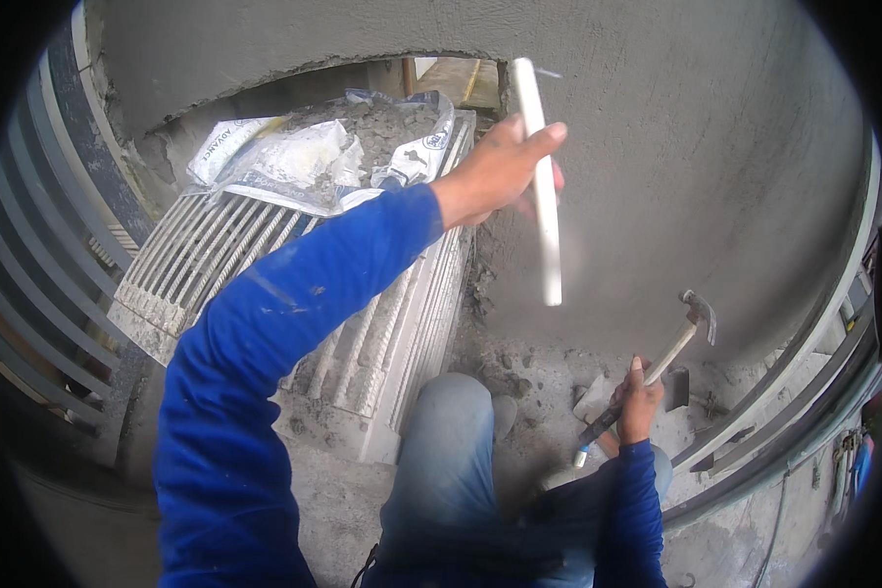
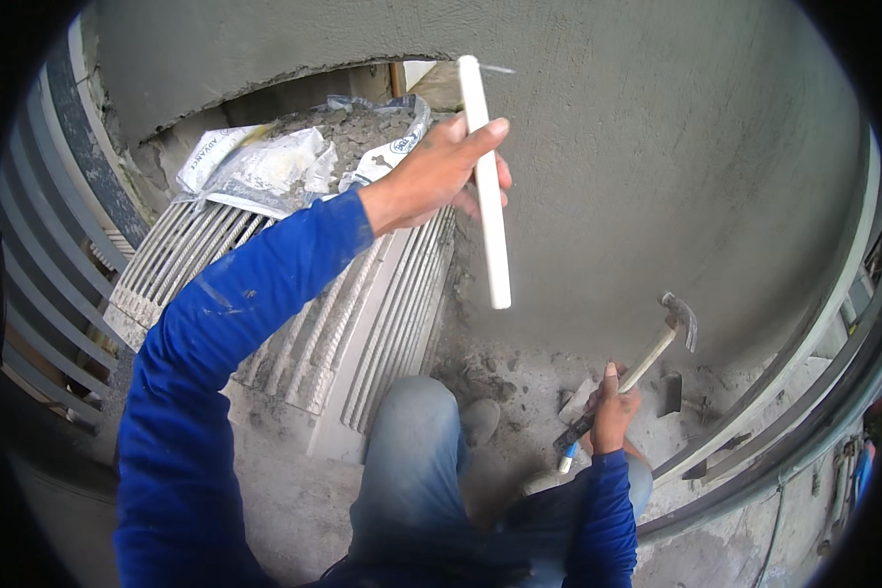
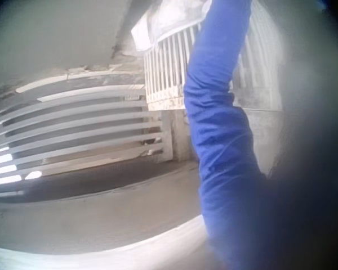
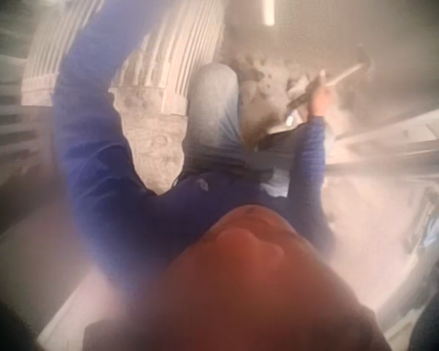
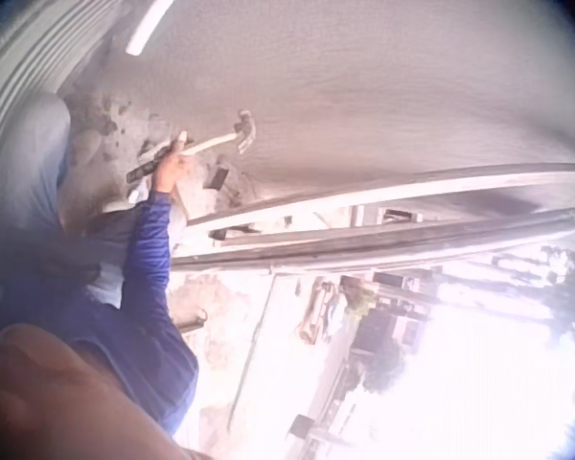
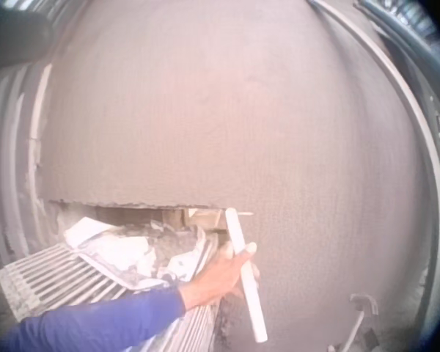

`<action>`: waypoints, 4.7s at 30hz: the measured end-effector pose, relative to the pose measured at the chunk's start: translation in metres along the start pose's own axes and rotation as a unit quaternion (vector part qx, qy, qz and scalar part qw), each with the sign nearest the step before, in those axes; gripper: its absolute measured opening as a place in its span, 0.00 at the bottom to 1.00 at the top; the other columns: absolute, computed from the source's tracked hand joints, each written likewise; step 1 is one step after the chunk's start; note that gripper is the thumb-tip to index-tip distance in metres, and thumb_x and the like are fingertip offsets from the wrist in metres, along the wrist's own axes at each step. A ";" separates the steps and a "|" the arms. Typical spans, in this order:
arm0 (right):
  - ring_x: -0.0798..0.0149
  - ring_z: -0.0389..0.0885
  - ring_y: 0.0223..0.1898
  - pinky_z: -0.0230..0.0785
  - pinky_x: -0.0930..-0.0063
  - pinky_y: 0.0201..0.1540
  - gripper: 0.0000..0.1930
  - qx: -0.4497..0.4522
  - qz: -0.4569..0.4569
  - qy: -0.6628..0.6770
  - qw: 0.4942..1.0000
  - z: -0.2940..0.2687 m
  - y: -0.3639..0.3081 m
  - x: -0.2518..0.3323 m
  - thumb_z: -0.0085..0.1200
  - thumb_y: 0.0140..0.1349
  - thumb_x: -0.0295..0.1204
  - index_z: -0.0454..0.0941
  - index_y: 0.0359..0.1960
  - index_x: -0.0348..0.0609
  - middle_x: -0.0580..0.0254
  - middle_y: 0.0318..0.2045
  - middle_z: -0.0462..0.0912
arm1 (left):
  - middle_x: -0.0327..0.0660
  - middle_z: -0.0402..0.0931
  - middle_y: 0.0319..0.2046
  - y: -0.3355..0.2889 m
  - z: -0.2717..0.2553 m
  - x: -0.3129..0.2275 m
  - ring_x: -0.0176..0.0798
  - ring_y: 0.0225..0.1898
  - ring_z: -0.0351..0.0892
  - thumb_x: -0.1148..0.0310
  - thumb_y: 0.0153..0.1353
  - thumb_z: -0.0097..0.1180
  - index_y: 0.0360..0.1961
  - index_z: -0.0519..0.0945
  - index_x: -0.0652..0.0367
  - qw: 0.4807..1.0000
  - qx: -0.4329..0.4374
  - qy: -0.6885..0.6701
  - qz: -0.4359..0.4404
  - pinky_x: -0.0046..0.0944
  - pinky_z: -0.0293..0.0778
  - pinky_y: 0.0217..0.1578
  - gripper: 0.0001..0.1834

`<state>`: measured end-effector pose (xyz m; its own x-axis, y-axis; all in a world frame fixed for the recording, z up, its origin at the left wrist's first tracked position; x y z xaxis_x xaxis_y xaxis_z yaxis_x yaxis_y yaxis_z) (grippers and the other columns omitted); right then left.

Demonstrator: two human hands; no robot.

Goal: The person uses a hammer to tap a white PVC pipe into a pre-drilled hole in a concrete wall. They repeatedly adjust the pipe and hammer it until it is seated. The work occurs on a construction site with exposed rebar and cement bags nearby.

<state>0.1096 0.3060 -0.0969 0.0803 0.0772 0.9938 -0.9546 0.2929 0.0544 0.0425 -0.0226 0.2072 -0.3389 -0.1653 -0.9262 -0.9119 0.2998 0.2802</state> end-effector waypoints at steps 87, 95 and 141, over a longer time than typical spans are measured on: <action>0.55 0.77 0.19 0.72 0.58 0.26 0.37 0.143 -0.624 -0.544 0.542 0.362 0.008 0.275 0.51 0.67 0.22 0.52 0.77 0.58 0.50 0.22 0.79 | 0.66 0.69 0.58 0.086 -0.109 0.162 0.59 0.41 0.87 0.65 0.70 0.54 0.65 0.55 0.78 0.983 0.097 0.051 -0.147 0.43 0.84 0.33 0.34; 0.53 0.77 0.20 0.72 0.57 0.25 0.36 0.127 -0.625 -0.542 0.547 0.371 -0.010 0.281 0.50 0.68 0.23 0.54 0.76 0.59 0.49 0.21 0.78 | 0.58 0.72 0.57 0.095 -0.109 0.176 0.54 0.39 0.88 0.61 0.71 0.54 0.65 0.57 0.67 0.979 0.100 0.068 -0.162 0.42 0.82 0.25 0.31; 0.63 0.73 0.19 0.72 0.62 0.25 0.43 0.151 -0.656 -0.527 0.519 0.356 -0.070 0.338 0.47 0.52 0.07 0.62 0.73 0.51 0.59 0.22 0.73 | 0.60 0.70 0.44 0.083 -0.103 0.170 0.59 0.38 0.83 0.67 0.65 0.51 0.60 0.51 0.79 0.984 0.022 -0.127 -0.126 0.57 0.88 0.31 0.33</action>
<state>0.1011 -0.0279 0.2702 0.6686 -0.6108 -0.4241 -0.2909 -0.7398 0.6067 -0.1144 -0.1224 0.0986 -0.0294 -0.0020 -0.9996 -0.9469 0.3203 0.0272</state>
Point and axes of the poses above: each hand's wrist, its own y-axis towards the middle knuckle, its own z-axis out of the palm, x = y × z, the point moved 10 cm from there along y, towards the middle knuckle
